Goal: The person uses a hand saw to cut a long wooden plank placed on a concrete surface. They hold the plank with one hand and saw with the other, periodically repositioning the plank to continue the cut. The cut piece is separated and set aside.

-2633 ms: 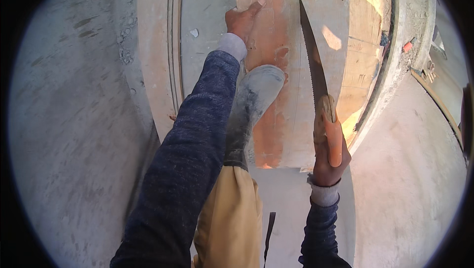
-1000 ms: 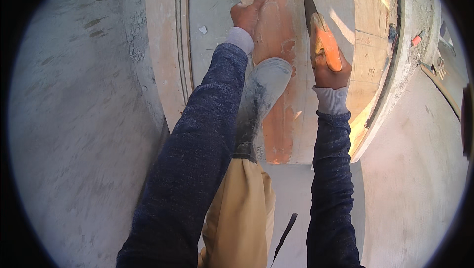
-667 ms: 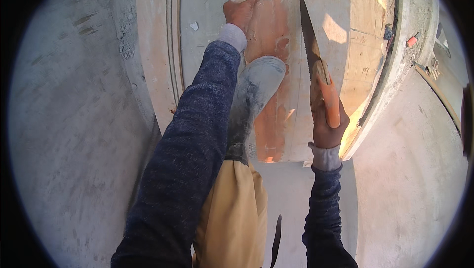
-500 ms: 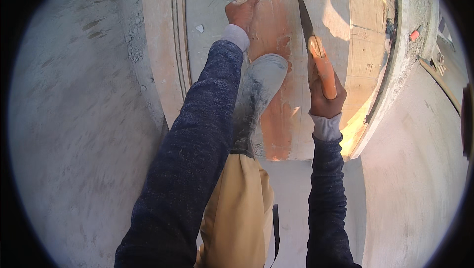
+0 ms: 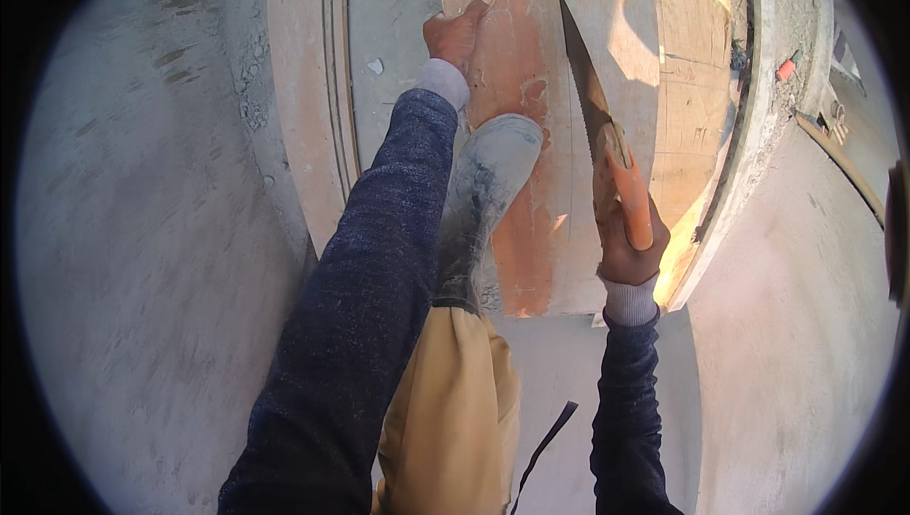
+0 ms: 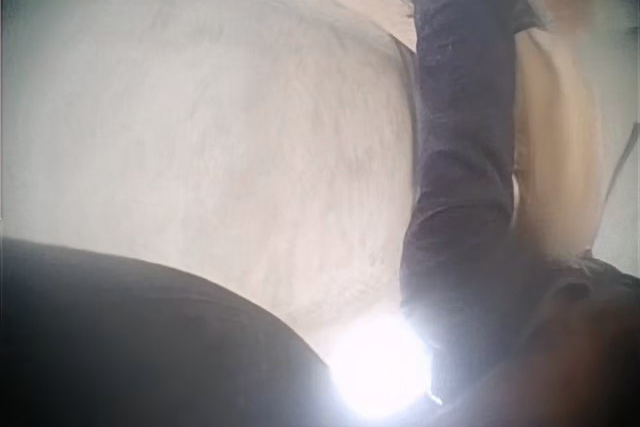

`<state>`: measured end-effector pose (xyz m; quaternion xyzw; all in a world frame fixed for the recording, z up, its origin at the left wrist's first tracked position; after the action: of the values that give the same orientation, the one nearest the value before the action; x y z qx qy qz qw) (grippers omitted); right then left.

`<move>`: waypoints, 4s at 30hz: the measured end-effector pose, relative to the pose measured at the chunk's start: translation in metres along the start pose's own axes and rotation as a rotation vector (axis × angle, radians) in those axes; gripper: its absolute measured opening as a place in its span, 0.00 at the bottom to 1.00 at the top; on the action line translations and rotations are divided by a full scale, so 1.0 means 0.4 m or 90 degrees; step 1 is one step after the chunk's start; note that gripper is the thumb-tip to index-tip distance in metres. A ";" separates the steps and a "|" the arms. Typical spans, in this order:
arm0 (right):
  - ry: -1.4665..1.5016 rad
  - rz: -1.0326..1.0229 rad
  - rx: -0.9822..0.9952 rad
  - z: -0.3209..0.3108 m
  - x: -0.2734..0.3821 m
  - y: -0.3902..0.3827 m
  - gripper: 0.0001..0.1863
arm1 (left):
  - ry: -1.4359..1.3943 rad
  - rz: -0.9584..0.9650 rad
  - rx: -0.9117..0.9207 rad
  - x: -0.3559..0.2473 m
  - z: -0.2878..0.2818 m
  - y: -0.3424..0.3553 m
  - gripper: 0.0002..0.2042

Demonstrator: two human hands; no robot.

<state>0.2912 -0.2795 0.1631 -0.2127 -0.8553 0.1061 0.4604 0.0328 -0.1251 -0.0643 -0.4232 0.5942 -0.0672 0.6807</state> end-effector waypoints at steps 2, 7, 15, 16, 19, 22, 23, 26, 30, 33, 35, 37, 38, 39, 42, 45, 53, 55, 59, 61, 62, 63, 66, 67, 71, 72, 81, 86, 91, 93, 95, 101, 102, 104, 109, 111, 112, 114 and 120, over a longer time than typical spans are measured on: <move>-0.134 -0.042 0.045 -0.115 0.092 -0.162 0.21 | 0.030 0.005 0.005 -0.021 0.023 0.004 0.27; 0.033 0.065 -0.034 -0.034 0.023 -0.058 0.18 | 0.066 -0.023 -0.023 -0.018 -0.001 -0.031 0.24; -0.030 -0.006 0.017 -0.053 0.058 -0.134 0.20 | 0.042 0.084 -0.024 -0.025 -0.009 0.022 0.26; -0.049 0.115 0.031 -0.117 0.059 -0.229 0.20 | 0.043 0.048 -0.014 -0.001 0.001 0.002 0.26; 0.006 0.078 0.028 -0.098 0.073 -0.176 0.21 | 0.036 -0.021 0.003 -0.013 0.000 -0.014 0.26; -0.003 0.027 -0.009 0.077 -0.049 0.098 0.17 | 0.019 -0.028 -0.004 0.001 0.035 0.004 0.26; -0.067 -0.029 -0.007 0.121 -0.010 0.204 0.15 | 0.049 -0.001 -0.023 0.001 0.050 0.006 0.26; -0.005 0.053 0.005 0.085 -0.061 0.082 0.18 | 0.060 -0.022 -0.042 0.042 -0.007 -0.040 0.25; -0.086 0.077 0.089 -0.136 0.061 -0.234 0.20 | 0.035 0.023 -0.021 -0.023 0.004 -0.005 0.23; -0.011 0.062 0.039 -0.127 0.099 -0.213 0.20 | 0.004 0.001 -0.004 -0.009 0.008 0.000 0.23; 0.048 0.081 -0.006 0.013 -0.042 -0.039 0.19 | 0.028 -0.006 -0.004 0.000 0.004 -0.011 0.25; -0.033 0.011 0.011 0.109 -0.054 0.180 0.19 | 0.025 0.003 0.003 -0.022 0.042 -0.008 0.26; -0.027 0.001 -0.001 0.104 -0.058 0.161 0.20 | 0.020 -0.004 0.000 -0.020 0.056 -0.022 0.26; -0.020 0.000 -0.002 0.092 -0.059 0.110 0.20 | 0.022 -0.018 -0.012 -0.007 0.049 -0.048 0.26; -0.011 0.017 0.046 -0.042 -0.005 -0.108 0.22 | 0.067 0.053 -0.034 -0.003 0.002 0.012 0.26; -0.073 0.095 0.063 -0.170 0.022 -0.299 0.21 | 0.077 -0.010 -0.012 -0.048 0.016 -0.035 0.26; -0.013 0.038 0.003 0.066 -0.102 0.066 0.24 | 0.076 -0.007 -0.058 0.025 0.000 0.002 0.27; -0.004 0.032 0.021 -0.007 -0.053 -0.080 0.23 | 0.062 0.004 -0.050 -0.021 0.011 0.030 0.27; 0.065 0.387 0.003 -0.193 -0.222 -0.340 0.20 | 0.060 0.002 -0.009 -0.005 0.004 0.028 0.29; 0.017 0.269 0.003 -0.145 -0.154 -0.288 0.21 | 0.101 0.010 -0.024 0.021 -0.016 0.018 0.29; -0.039 0.008 0.009 -0.032 -0.010 -0.141 0.22 | 0.153 0.046 -0.057 -0.007 -0.042 0.008 0.30; 0.025 0.027 -0.005 0.046 -0.077 -0.022 0.21 | 0.179 0.083 -0.077 -0.037 -0.017 0.013 0.31; -0.021 -0.038 -0.035 0.097 -0.068 0.090 0.19 | 0.262 0.105 -0.124 0.068 0.021 0.064 0.34; -0.019 -0.039 -0.036 0.100 -0.068 0.081 0.18 | 0.198 0.064 -0.087 0.065 0.008 0.029 0.31; -0.109 0.038 0.032 -0.135 0.014 -0.286 0.22 | 0.130 0.046 -0.025 0.008 0.005 0.013 0.28; -0.102 0.063 0.038 -0.142 0.027 -0.297 0.22 | 0.199 0.045 -0.030 -0.013 0.006 0.015 0.31; -0.033 0.000 -0.003 0.065 -0.090 0.024 0.21 | 0.047 -0.033 -0.016 0.049 0.008 -0.030 0.26; -0.063 0.098 0.047 -0.149 0.030 -0.326 0.22 | 0.100 0.001 -0.004 0.018 0.003 0.031 0.31; -0.019 0.007 -0.003 0.062 -0.081 0.027 0.15 | 0.304 0.131 -0.065 -0.028 -0.005 0.044 0.35; -0.025 -0.001 -0.010 0.064 -0.080 0.152 0.16 | 0.333 0.110 -0.049 0.041 0.030 0.076 0.35; -0.012 -0.033 0.001 0.080 -0.063 -0.004 0.18 | 0.442 0.069 -0.107 0.055 -0.049 0.100 0.35; 0.023 0.080 0.029 -0.151 -0.020 -0.346 0.23 | 0.216 0.079 -0.049 -0.014 0.012 0.015 0.33; -0.001 0.049 0.028 -0.114 -0.021 -0.274 0.21 | 0.215 0.050 -0.031 -0.015 -0.001 0.006 0.33; 0.042 0.082 0.003 0.013 -0.104 -0.094 0.18 | 0.201 0.006 0.003 -0.046 -0.010 0.004 0.34; -0.010 0.047 -0.003 0.065 -0.096 -0.029 0.19 | 0.338 0.073 -0.089 0.085 -0.034 0.032 0.34; -0.084 -0.068 0.003 -0.061 -0.037 -0.207 0.24 | 0.272 0.123 -0.069 -0.016 0.004 0.051 0.35; -0.123 0.095 0.053 -0.124 -0.037 -0.311 0.23 | 0.287 0.132 -0.073 -0.020 0.003 0.041 0.35; 0.051 0.153 0.040 -0.151 -0.027 -0.339 0.23 | 0.298 0.111 -0.062 -0.024 0.002 0.031 0.35; -0.052 0.020 -0.011 0.082 -0.103 0.066 0.22 | 0.217 0.085 -0.043 0.009 0.043 0.028 0.34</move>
<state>0.2909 -0.2748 0.1043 -0.2258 -0.8705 0.1148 0.4219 0.0441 -0.1116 -0.0753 -0.3876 0.7298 -0.0730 0.5584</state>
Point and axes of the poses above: each hand's wrist, its own y-axis towards the middle knuckle, its own z-axis out of the palm, x = y × z, the point moved 6 cm from there along y, towards the middle knuckle, and after that the axes turned 4 degrees about -x, right-handed, at the moved point
